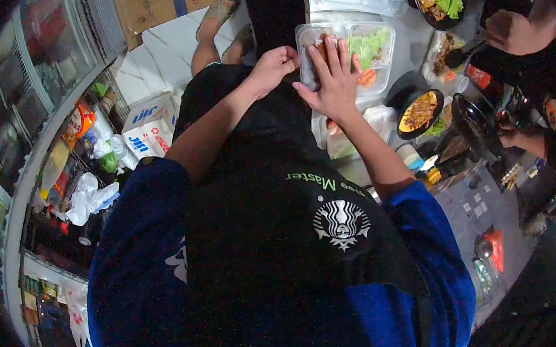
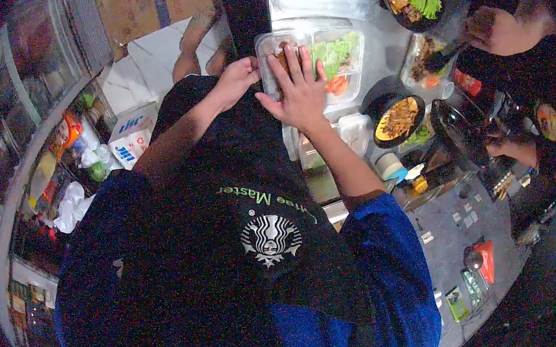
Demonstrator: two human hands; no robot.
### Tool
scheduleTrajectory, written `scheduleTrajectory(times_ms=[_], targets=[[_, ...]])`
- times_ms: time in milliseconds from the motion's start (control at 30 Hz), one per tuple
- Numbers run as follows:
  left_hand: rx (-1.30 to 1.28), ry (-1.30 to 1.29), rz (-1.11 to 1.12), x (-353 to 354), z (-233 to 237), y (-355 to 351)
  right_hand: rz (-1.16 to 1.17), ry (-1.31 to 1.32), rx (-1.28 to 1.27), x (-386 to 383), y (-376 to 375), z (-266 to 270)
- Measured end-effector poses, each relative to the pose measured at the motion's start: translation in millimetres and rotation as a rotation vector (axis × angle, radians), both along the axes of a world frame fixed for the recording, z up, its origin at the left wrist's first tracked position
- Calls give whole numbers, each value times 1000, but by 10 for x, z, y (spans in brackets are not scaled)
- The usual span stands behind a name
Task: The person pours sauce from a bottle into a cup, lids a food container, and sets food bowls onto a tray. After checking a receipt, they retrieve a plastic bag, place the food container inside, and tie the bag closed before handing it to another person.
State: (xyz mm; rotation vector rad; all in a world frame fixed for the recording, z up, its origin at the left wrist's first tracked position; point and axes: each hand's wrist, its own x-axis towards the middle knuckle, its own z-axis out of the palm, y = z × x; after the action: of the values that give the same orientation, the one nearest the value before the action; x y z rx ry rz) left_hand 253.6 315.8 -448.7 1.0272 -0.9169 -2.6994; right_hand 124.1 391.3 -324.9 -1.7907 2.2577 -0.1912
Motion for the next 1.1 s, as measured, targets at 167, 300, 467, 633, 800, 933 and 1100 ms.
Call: scheduleTrajectory(times_ms=[167, 300, 467, 633, 800, 933, 1100], targets=[[-84, 54, -41, -51, -112, 19, -68, -107, 32, -19, -1, 25], [134, 207, -84, -93, -88, -111, -108, -216, 39, -80, 13, 95], [93, 215, -151, -106, -58, -172, -234, -100, -172, -70, 207, -2], [-42, 187, -194, -131, -125, -194, -438, 31, -260, 186, 344, -107], [-70, 194, -213, -123, -83, -174, -402, 5, -227, 132, 360, 77], [-16, 182, -282, -125, -74, -173, -678, 105, -138, 383, 397, 230], [-202, 7, -528, -129, 34, -288, -1449, -203, -373, 772, 438, 18]])
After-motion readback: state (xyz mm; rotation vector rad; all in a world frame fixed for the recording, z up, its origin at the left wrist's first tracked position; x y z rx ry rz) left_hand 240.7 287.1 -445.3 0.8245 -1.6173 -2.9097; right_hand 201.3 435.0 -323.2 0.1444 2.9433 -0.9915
